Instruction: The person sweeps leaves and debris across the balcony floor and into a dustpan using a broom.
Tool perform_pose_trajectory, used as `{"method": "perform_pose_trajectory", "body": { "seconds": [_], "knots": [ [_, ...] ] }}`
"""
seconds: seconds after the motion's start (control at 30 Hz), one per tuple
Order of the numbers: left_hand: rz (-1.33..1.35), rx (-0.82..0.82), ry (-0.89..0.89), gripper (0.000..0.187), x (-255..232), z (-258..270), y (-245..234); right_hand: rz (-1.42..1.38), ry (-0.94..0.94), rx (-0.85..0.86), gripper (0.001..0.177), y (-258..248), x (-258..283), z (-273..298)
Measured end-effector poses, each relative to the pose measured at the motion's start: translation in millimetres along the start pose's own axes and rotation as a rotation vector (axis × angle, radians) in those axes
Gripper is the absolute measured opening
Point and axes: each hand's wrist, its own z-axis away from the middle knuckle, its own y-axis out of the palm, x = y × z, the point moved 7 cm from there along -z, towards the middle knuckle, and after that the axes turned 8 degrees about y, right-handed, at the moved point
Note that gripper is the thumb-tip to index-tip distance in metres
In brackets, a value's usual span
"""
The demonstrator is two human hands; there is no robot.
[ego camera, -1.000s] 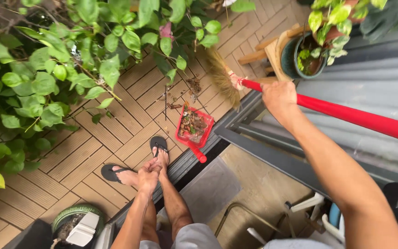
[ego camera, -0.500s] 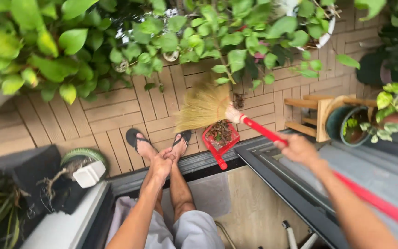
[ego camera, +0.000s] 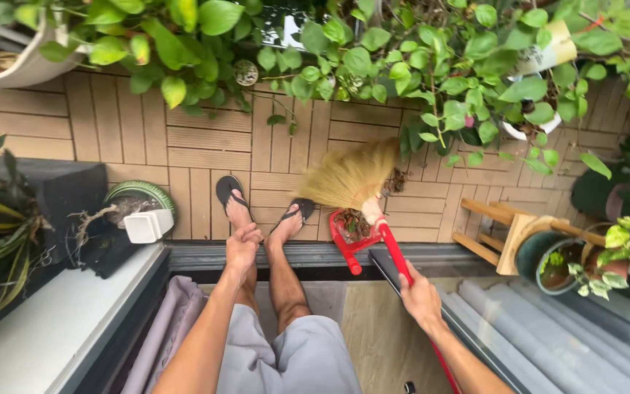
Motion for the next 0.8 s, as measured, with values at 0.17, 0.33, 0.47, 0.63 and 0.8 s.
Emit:
{"method": "perform_pose_trajectory", "body": {
  "seconds": [0.17, 0.33, 0.47, 0.63, 0.8],
  "knots": [
    [-0.009, -0.050, 0.019, 0.044, 9, 2, -12, -0.097, -0.021, 0.049, 0.056, 10, 4, 24],
    [-0.190, -0.085, 0.108, 0.039, -12, 4, -29, -0.182, -0.046, 0.126, 0.054, 48, 49, 44],
    [-0.173, -0.073, 0.123, 0.042, -32, 13, -46, -0.371, -0.059, 0.348, 0.053, 90, 79, 73],
    [-0.288, -0.055, 0.045, 0.040, -2, -4, -68, -0.418, -0.037, 0.385, 0.055, 87, 106, 111],
    [-0.566, -0.078, 0.215, 0.030, 12, -23, -91, -0.171, -0.066, 0.162, 0.055, 63, 123, 141]
  ]
}}
